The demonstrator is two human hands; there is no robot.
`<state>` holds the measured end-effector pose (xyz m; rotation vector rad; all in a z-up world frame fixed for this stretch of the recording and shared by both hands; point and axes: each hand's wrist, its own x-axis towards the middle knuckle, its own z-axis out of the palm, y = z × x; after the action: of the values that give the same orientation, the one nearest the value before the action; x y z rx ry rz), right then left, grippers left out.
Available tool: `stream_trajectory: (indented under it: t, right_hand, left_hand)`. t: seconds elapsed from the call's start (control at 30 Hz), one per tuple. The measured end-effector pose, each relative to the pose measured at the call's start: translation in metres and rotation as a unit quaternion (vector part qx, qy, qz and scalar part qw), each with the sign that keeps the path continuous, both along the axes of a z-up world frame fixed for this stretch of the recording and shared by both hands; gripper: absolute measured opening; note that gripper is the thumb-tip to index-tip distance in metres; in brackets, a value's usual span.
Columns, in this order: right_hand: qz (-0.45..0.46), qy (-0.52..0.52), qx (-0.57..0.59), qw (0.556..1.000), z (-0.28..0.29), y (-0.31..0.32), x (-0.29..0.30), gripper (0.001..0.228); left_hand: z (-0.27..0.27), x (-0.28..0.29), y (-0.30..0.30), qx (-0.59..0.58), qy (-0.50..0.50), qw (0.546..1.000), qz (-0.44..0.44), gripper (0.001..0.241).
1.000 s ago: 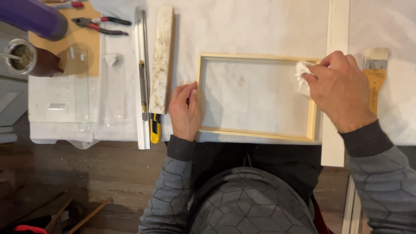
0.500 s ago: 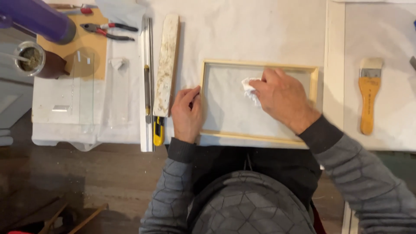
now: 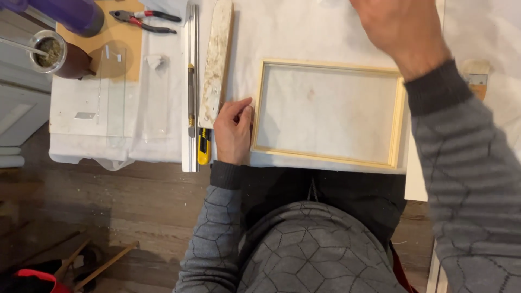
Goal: Fitting and cutting a spacer strip for a picture frame.
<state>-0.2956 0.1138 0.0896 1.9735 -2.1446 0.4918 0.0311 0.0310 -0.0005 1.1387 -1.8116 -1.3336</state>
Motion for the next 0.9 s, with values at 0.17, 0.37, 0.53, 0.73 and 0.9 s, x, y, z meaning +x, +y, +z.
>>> stream_trajectory:
  t: [0.17, 0.37, 0.53, 0.73, 0.9]
  right_hand:
    - [-0.162, -0.234, -0.074, 0.956, -0.034, 0.074, 0.023, 0.038]
    - [-0.316, -0.267, 0.035, 0.910, -0.071, 0.157, 0.063, 0.033]
    - [-0.331, -0.300, 0.012, 0.895, -0.075, 0.164, 0.067, 0.029]
    - [-0.308, -0.308, -0.013, 0.900, -0.075, 0.166, 0.059, 0.028]
    - [-0.327, -0.283, -0.002, 0.902, -0.062, 0.185, 0.048, 0.029]
  left_hand:
    - [-0.004, -0.002, 0.000, -0.076, -0.018, 0.997, 0.000, 0.021]
    - [-0.011, -0.011, -0.001, -0.125, -0.087, 0.988, -0.017, 0.024]
    - [-0.016, -0.010, 0.006, -0.155, -0.097, 0.983, -0.025, 0.029]
    - [-0.013, -0.007, 0.010, -0.144, -0.074, 0.987, -0.024, 0.027]
    - [-0.018, -0.005, 0.008, -0.155, -0.075, 0.985, -0.029, 0.028]
